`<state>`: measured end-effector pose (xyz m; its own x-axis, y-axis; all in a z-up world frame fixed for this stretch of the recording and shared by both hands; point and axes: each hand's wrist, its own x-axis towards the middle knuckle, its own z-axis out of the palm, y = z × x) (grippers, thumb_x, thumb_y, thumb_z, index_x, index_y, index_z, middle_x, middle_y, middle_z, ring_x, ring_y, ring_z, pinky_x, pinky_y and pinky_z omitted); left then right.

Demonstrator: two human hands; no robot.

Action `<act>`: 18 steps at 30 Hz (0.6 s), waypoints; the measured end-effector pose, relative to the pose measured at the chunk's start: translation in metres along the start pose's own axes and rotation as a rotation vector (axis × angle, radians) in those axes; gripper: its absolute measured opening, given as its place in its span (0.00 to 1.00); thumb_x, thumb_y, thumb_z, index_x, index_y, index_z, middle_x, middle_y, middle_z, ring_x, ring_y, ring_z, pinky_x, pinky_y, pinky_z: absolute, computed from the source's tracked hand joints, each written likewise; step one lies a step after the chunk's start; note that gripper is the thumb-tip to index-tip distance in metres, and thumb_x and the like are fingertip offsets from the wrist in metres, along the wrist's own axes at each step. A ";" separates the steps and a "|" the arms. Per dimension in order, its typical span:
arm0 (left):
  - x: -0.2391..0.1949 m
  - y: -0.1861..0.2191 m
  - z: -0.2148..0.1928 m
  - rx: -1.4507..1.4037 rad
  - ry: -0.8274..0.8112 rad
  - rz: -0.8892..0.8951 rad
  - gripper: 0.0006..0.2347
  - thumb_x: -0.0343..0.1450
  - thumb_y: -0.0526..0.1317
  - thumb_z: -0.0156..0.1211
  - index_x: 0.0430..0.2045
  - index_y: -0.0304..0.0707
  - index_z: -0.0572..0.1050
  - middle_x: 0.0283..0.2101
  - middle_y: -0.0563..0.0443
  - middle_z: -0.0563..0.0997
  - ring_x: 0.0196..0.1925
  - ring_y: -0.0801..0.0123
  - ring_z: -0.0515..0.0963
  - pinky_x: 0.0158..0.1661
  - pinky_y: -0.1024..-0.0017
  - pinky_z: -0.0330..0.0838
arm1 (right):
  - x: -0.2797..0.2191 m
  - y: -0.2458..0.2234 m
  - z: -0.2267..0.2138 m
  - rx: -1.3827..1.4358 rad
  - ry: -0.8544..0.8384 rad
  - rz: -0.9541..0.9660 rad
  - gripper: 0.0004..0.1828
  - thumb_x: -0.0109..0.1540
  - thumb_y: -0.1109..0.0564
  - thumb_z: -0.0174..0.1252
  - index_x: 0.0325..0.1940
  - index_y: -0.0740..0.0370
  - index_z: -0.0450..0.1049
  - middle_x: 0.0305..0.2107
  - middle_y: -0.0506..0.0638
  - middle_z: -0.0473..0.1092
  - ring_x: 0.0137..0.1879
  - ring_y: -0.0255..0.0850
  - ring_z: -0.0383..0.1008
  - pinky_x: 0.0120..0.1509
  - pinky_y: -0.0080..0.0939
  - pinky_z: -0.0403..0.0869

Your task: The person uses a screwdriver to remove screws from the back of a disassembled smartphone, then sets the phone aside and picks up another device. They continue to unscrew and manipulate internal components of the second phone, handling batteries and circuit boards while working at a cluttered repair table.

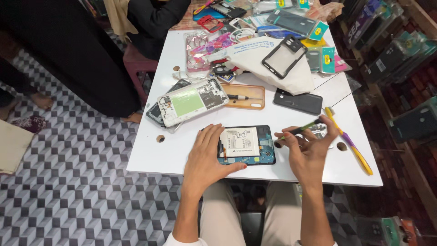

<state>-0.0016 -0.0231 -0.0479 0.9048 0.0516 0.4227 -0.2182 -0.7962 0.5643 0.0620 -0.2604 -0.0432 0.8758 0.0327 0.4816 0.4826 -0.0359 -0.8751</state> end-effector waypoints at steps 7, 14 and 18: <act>0.001 0.001 -0.001 0.008 -0.015 -0.001 0.45 0.51 0.61 0.77 0.58 0.27 0.69 0.65 0.35 0.70 0.71 0.47 0.63 0.69 0.52 0.53 | 0.000 0.004 -0.003 0.002 -0.050 0.032 0.39 0.66 0.71 0.56 0.72 0.53 0.42 0.43 0.65 0.75 0.46 0.50 0.82 0.50 0.47 0.83; 0.000 0.001 0.000 0.019 -0.015 -0.006 0.45 0.51 0.61 0.77 0.57 0.28 0.70 0.65 0.36 0.70 0.71 0.46 0.63 0.69 0.51 0.53 | 0.000 0.008 -0.002 0.014 -0.073 0.099 0.40 0.65 0.71 0.55 0.73 0.53 0.42 0.42 0.65 0.74 0.45 0.49 0.82 0.50 0.48 0.85; -0.001 -0.001 0.002 0.022 -0.006 0.006 0.44 0.52 0.61 0.77 0.56 0.28 0.71 0.66 0.36 0.70 0.71 0.47 0.64 0.70 0.51 0.53 | -0.003 0.010 -0.005 0.019 -0.074 0.064 0.40 0.66 0.71 0.55 0.74 0.53 0.41 0.43 0.66 0.74 0.46 0.50 0.83 0.51 0.48 0.84</act>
<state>-0.0019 -0.0234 -0.0501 0.9055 0.0434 0.4221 -0.2156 -0.8097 0.5458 0.0643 -0.2659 -0.0526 0.9014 0.1047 0.4202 0.4244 -0.0211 -0.9052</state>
